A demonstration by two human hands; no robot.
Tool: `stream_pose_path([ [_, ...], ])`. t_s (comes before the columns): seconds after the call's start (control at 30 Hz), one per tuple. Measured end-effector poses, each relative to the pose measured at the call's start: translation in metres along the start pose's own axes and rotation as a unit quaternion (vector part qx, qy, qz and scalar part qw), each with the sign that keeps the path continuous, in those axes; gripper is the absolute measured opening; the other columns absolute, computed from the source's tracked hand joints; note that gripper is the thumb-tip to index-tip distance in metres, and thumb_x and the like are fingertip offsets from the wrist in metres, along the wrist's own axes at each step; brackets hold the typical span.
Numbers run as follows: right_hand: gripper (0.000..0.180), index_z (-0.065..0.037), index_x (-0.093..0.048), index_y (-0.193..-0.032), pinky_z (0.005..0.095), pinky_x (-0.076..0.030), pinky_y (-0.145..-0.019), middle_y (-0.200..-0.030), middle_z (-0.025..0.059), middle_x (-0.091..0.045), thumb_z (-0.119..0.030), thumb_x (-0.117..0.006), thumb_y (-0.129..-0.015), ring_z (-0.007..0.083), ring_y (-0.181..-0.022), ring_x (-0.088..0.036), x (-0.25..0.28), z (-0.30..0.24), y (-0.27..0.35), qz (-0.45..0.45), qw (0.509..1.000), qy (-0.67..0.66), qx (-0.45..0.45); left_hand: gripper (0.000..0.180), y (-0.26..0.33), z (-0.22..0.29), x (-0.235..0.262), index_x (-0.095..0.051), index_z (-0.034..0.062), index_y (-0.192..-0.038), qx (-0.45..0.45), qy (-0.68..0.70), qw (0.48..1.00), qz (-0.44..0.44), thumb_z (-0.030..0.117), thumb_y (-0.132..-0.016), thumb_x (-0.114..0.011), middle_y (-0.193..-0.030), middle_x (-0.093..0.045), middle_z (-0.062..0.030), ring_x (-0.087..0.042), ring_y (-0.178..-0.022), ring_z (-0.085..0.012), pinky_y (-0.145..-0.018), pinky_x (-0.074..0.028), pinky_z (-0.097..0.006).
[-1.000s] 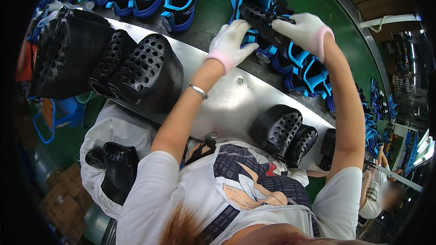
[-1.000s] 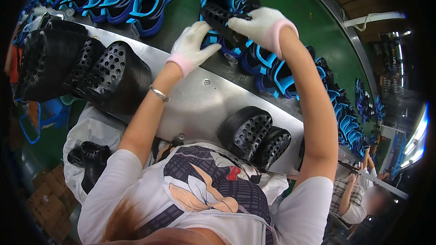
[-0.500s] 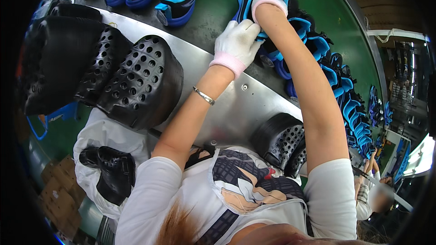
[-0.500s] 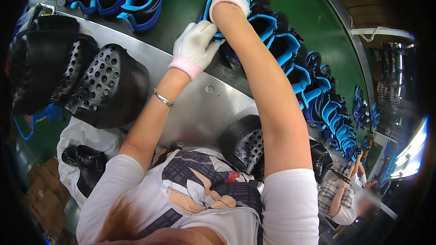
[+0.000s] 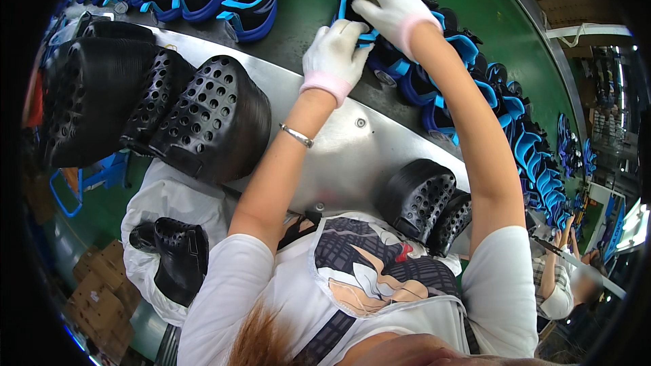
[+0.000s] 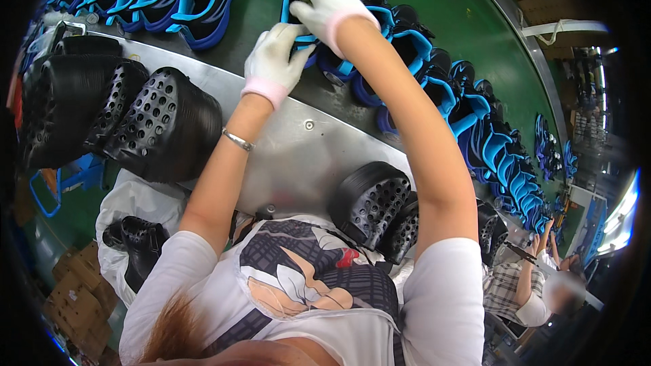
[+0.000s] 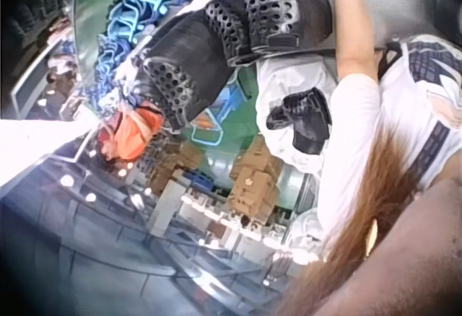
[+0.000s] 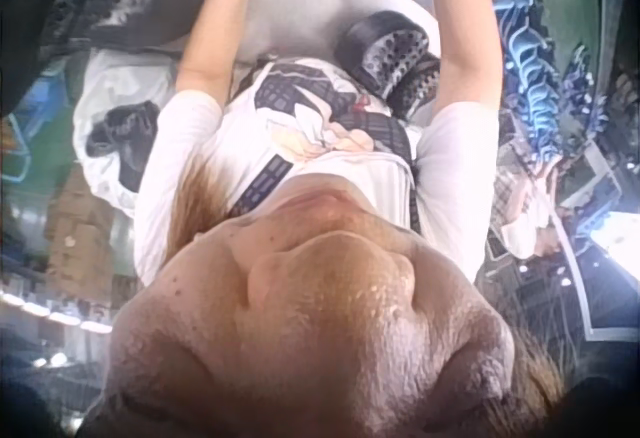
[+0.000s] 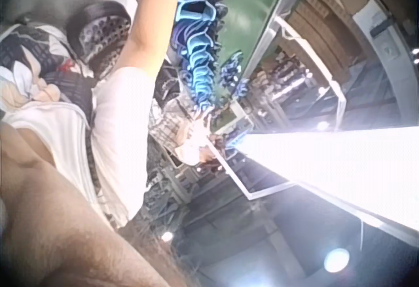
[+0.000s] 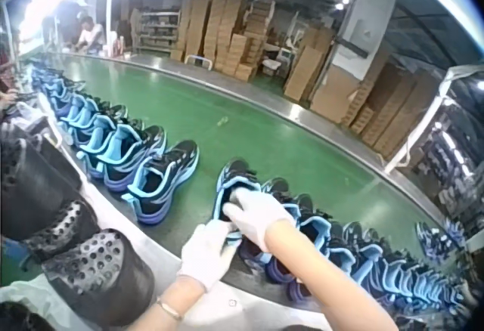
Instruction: The person picks up black perforated shoe components, wipes them with a cloth, and organizes them near blue and black shoes on an assembly bench.
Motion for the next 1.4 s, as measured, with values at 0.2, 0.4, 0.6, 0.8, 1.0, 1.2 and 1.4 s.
stream_pose_path([
  [0.2, 0.032, -0.004, -0.065, -0.109, 0.038, -0.051, -0.081, -0.101, 0.0165, -0.068, -0.03, -0.058, -0.091, 0.0331, -0.092, -0.066, 0.042, 0.037, 0.168, 0.078, 0.989, -0.084, -0.093, 0.053, -0.03, 0.0, 0.036, -0.068, 0.0067, -0.114, 0.079, 0.081, 0.994, -0.01, 0.048, -0.08, -0.069, -0.109, -0.064, -0.0203, -0.063, -0.1, -0.0324, -0.093, -0.049, -0.041],
  [0.4, 0.028, -0.003, -0.066, -0.113, 0.0304, -0.051, -0.081, -0.098, 0.0133, -0.07, -0.02, -0.06, -0.092, 0.0192, -0.087, -0.068, 0.029, 0.086, 0.317, 0.135, 0.917, -0.216, -0.307, 0.055, -0.073, -0.026, 0.084, -0.066, 0.0047, -0.118, 0.247, -0.354, 0.897, 0.094, 0.048, -0.085, -0.06, -0.125, -0.06, -0.0181, -0.057, -0.116, -0.0342, -0.097, -0.048, -0.043],
  [0.6, 0.026, -0.001, -0.067, -0.112, 0.0296, -0.052, -0.081, -0.095, 0.0149, -0.07, -0.015, -0.062, -0.091, 0.0201, -0.086, -0.069, -0.003, 0.088, 0.384, 0.163, 0.886, -0.252, -0.353, 0.05, -0.106, -0.057, 0.068, -0.057, -0.0012, -0.121, 0.355, -0.332, 0.874, 0.015, 0.036, -0.088, -0.061, -0.127, -0.058, -0.0199, -0.06, -0.117, -0.0313, -0.09, -0.054, -0.039],
  [0.8, 0.025, -0.002, -0.067, -0.11, 0.0323, -0.052, -0.081, -0.096, 0.0171, -0.069, -0.015, -0.062, -0.089, 0.0265, -0.088, -0.069, -0.02, 0.097, 0.393, 0.156, 0.883, -0.263, -0.357, 0.052, -0.111, -0.067, 0.07, -0.044, 0.0015, -0.13, 0.356, -0.262, 0.896, 0.038, 0.018, -0.084, -0.064, -0.122, -0.063, -0.0223, -0.062, -0.115, -0.0373, -0.1, -0.048, -0.043],
  [1.0, 0.025, -0.002, -0.067, -0.11, 0.0332, -0.052, -0.081, -0.096, 0.0169, -0.069, -0.017, -0.062, -0.09, 0.027, -0.088, -0.069, -0.021, 0.104, 0.388, 0.144, 0.879, -0.265, -0.368, 0.056, -0.119, -0.079, 0.073, -0.043, 0.0044, -0.133, 0.364, -0.276, 0.888, 0.043, 0.019, -0.083, -0.062, -0.123, -0.063, -0.0213, -0.062, -0.116, -0.0369, -0.101, -0.046, -0.043],
  [1.2, 0.025, -0.002, -0.067, -0.11, 0.0335, -0.052, -0.08, -0.096, 0.017, -0.069, -0.017, -0.063, -0.09, 0.0272, -0.087, -0.069, -0.022, 0.104, 0.382, 0.133, 0.883, -0.241, -0.379, 0.056, -0.124, -0.085, 0.073, -0.044, 0.0066, -0.134, 0.352, -0.283, 0.892, 0.038, 0.021, -0.082, -0.058, -0.124, -0.063, -0.0211, -0.06, -0.117, -0.0384, -0.1, -0.046, -0.043],
  [1.4, 0.024, -0.002, -0.067, -0.109, 0.0337, -0.052, -0.08, -0.097, 0.0164, -0.069, -0.016, -0.062, -0.09, 0.0269, -0.087, -0.069, -0.016, 0.093, 0.381, 0.155, 0.888, -0.247, -0.356, 0.057, -0.118, -0.072, 0.076, -0.044, 0.0031, -0.131, 0.361, -0.308, 0.88, 0.02, 0.03, -0.085, -0.063, -0.126, -0.06, -0.0231, -0.059, -0.118, -0.0405, -0.1, -0.047, -0.044],
])
Point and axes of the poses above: each hand's wrist, its own y-axis away from the middle knuckle, its own x-axis out of the back of the hand, z = x × y, the point moved 6 cm from there along -y, towards the middle knuckle
